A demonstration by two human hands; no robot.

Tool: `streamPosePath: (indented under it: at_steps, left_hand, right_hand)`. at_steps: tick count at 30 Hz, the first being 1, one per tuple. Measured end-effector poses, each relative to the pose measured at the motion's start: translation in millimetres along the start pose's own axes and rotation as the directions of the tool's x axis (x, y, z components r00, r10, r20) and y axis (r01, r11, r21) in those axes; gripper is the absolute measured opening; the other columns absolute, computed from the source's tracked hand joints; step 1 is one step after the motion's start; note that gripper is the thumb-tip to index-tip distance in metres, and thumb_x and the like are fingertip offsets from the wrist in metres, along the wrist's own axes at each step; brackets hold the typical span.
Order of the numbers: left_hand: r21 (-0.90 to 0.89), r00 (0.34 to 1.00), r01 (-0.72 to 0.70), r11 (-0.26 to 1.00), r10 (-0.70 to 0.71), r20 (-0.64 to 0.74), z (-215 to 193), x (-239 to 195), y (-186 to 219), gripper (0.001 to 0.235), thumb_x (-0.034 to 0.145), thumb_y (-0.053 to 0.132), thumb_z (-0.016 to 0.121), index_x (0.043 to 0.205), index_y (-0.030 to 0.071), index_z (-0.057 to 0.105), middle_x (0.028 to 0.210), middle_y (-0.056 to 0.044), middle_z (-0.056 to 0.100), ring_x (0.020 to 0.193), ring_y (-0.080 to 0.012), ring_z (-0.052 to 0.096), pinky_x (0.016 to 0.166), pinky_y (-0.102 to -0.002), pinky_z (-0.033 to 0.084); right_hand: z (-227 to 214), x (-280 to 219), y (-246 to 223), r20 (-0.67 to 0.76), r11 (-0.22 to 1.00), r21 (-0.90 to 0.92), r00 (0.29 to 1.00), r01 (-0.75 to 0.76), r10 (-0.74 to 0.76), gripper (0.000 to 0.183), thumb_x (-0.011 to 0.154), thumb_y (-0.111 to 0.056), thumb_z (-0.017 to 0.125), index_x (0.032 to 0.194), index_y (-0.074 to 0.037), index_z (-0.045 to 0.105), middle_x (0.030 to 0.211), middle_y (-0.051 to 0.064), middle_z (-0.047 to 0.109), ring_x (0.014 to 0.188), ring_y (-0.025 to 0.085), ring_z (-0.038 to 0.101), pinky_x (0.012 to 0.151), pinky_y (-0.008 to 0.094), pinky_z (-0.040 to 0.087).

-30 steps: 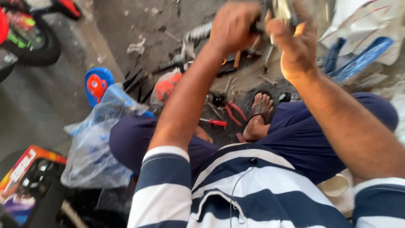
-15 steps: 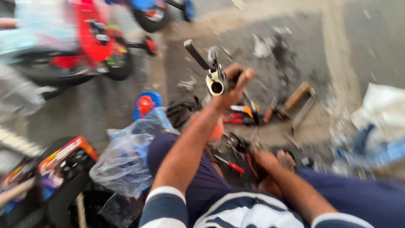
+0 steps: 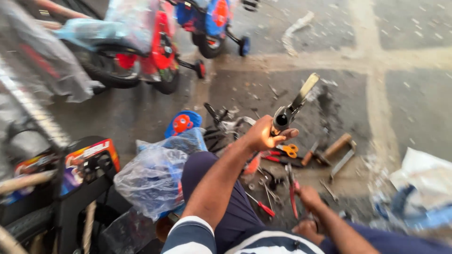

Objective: The person sits on the floor and assembles a bicycle handlebar stem. They use pliers to remove a plastic bag, a hammer to tap the stem, and a screwdriver to tighten bolts on the stem.

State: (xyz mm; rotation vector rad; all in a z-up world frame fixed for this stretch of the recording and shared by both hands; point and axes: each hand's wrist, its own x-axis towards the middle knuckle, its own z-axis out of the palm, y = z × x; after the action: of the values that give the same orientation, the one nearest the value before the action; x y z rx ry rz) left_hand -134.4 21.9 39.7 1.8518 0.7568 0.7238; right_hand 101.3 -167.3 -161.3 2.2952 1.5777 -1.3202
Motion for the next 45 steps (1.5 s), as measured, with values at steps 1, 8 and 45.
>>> streamPosePath:
  at_steps: [1,8,45]
  left_hand:
    - [0.065,1.000,-0.007,0.998,0.006,0.016,2.9,-1.1,0.3,0.026,0.083,0.028,0.082,0.084,0.006,0.068,0.068,-0.014,0.060,0.057,-0.0282,0.050,0.059,-0.037,0.047]
    - [0.123,0.988,-0.114,0.986,0.099,0.122,23.0,-3.6,11.2,0.027,0.082,0.036,0.079,0.102,0.018,0.076,0.082,-0.013,0.073,0.078,-0.0382,0.068,0.067,-0.045,0.053]
    - [0.279,0.944,-0.303,0.911,0.246,0.221,43.9,-11.8,13.8,0.022,0.071,0.026,0.078,0.083,0.013,0.064,0.068,-0.012,0.066,0.072,-0.0385,0.065,0.061,-0.048,0.049]
  right_hand:
    - [-4.3,-4.9,5.5,0.007,0.898,0.440,1.000,-0.027,0.027,0.042,0.095,-0.040,0.065,0.109,-0.004,0.082,0.100,0.020,0.075,0.100,0.045,0.063,0.083,0.046,0.049]
    - [-76.7,-139.2,-6.8,-0.089,0.048,0.994,0.969,0.102,-0.230,0.052,0.090,-0.018,0.059,0.139,-0.004,0.052,0.124,0.016,0.061,0.108,0.034,0.064,0.091,0.047,0.051]
    - [-155.7,-259.1,-103.8,-0.709,0.489,-0.052,0.313,0.871,-0.633,0.025,0.117,-0.027,0.049,0.116,-0.006,0.063,0.098,0.007,0.071,0.101,0.025,0.073,0.089,0.037,0.059]
